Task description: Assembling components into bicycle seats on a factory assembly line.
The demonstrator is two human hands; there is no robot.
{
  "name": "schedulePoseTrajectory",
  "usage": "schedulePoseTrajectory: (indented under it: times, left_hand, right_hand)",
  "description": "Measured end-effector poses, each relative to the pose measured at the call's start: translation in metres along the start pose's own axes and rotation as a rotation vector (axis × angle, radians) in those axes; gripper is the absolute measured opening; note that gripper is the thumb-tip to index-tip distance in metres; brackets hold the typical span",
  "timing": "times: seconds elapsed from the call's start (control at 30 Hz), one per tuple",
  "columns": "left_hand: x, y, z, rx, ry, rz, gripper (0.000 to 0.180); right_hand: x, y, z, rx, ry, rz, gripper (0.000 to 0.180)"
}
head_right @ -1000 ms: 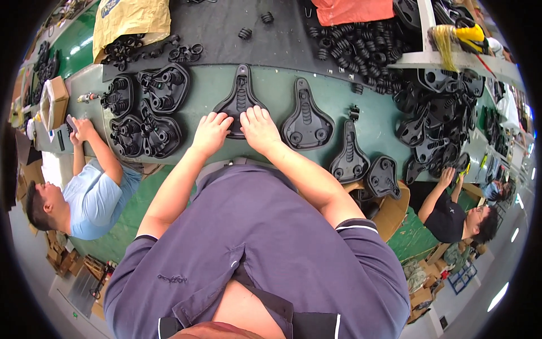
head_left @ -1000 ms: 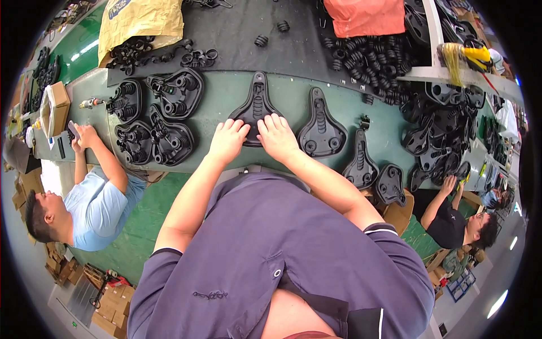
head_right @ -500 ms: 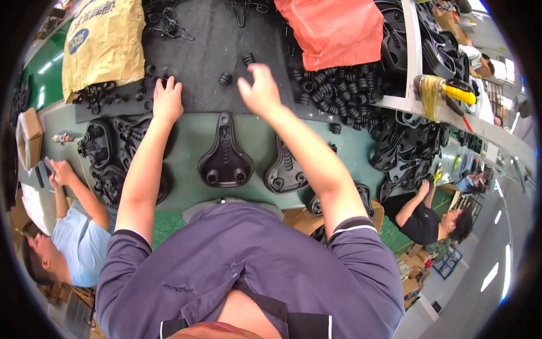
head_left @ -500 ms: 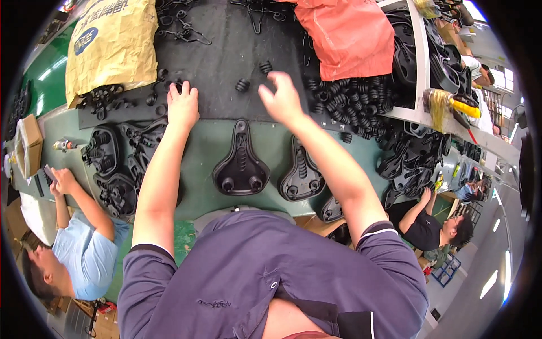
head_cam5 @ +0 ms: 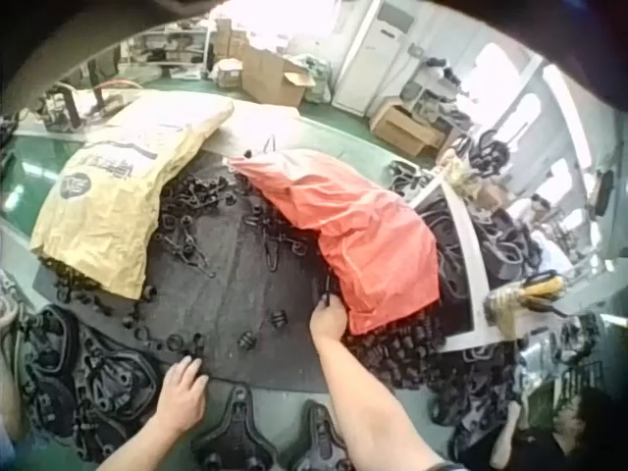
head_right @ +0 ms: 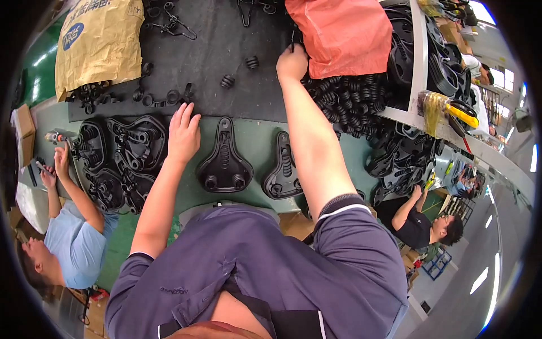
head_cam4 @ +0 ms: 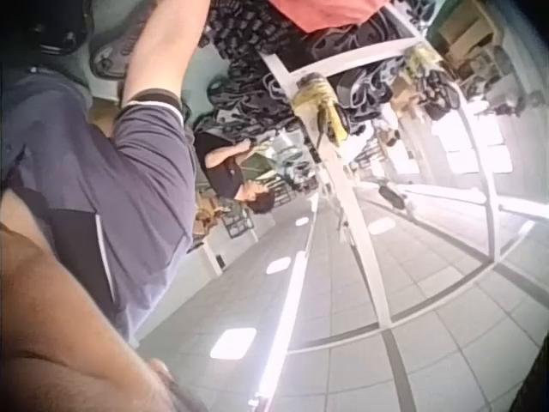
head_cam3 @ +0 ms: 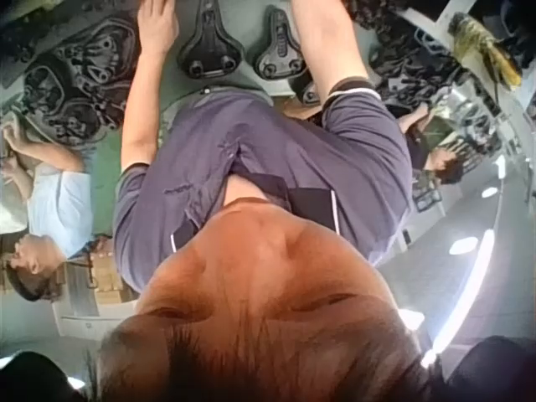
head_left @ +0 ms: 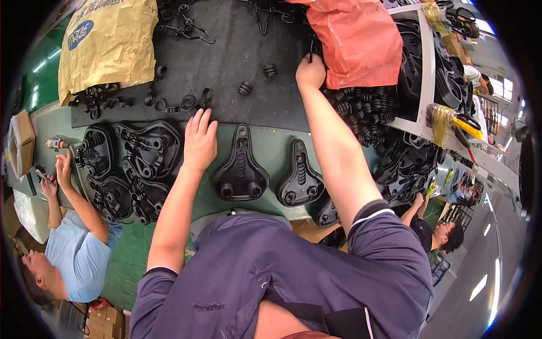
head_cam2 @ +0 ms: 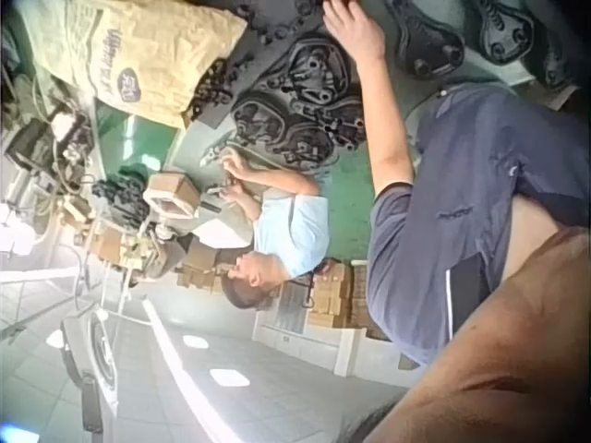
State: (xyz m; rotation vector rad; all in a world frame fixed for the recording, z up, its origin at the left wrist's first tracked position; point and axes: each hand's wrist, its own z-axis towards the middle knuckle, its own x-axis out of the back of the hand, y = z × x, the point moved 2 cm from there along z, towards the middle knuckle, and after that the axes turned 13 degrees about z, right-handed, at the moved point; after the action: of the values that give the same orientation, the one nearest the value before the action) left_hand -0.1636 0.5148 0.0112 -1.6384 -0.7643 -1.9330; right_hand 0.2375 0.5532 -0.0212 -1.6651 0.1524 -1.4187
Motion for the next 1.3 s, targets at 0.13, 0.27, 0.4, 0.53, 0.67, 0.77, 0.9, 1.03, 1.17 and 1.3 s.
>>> schedulePoseTrajectory:
  times: [0.13,0.27,0.4,0.53,0.67,0.77,0.9,1.03,1.17,1.3]
  left_hand:
    - [-0.004,0.003,-0.020,0.175,0.005,-0.074,0.049]
    - [-0.012,0.001,-0.025,0.338,0.025,-0.123,0.050]
    - [-0.012,-0.007,-0.021,0.360,0.018,-0.142,0.041]
    - [0.025,0.001,-0.026,0.130,0.083,-0.076,0.038]
    - [0.061,0.022,-0.070,-0.240,-0.059,0.045,0.042]
    - [0.048,0.028,-0.134,-0.291,-0.253,0.095,0.048]
    - [0.027,0.032,-0.209,-0.137,-0.342,0.104,0.052]
    - [0.025,0.034,-0.248,-0.006,-0.370,-0.098,0.054]
    - [0.037,0.029,-0.224,-0.031,-0.273,0.173,0.069]
    - [0.032,0.011,-0.199,-0.237,-0.532,0.570,0.066]
  right_hand:
    - [0.045,0.005,-0.031,0.089,-0.048,0.238,0.035]
    - [0.123,-0.012,-0.034,-0.100,-0.238,0.338,0.033]
    - [0.208,-0.046,-0.106,-0.331,-0.515,0.626,0.015]
    - [0.271,-0.025,-0.166,-0.488,-0.703,0.663,0.015]
    - [0.331,-0.019,-0.202,-0.596,-0.758,0.524,0.015]
    - [0.346,-0.016,-0.222,-0.649,-0.766,0.461,0.012]
    - [0.302,0.010,-0.259,-0.700,-0.766,0.551,0.024]
    - [0.268,0.022,-0.275,-0.634,-0.824,0.649,0.027]
    - [0.265,0.047,-0.272,-0.008,-0.605,0.052,0.050]
    - [0.245,0.069,-0.291,0.366,-0.831,-0.122,0.070]
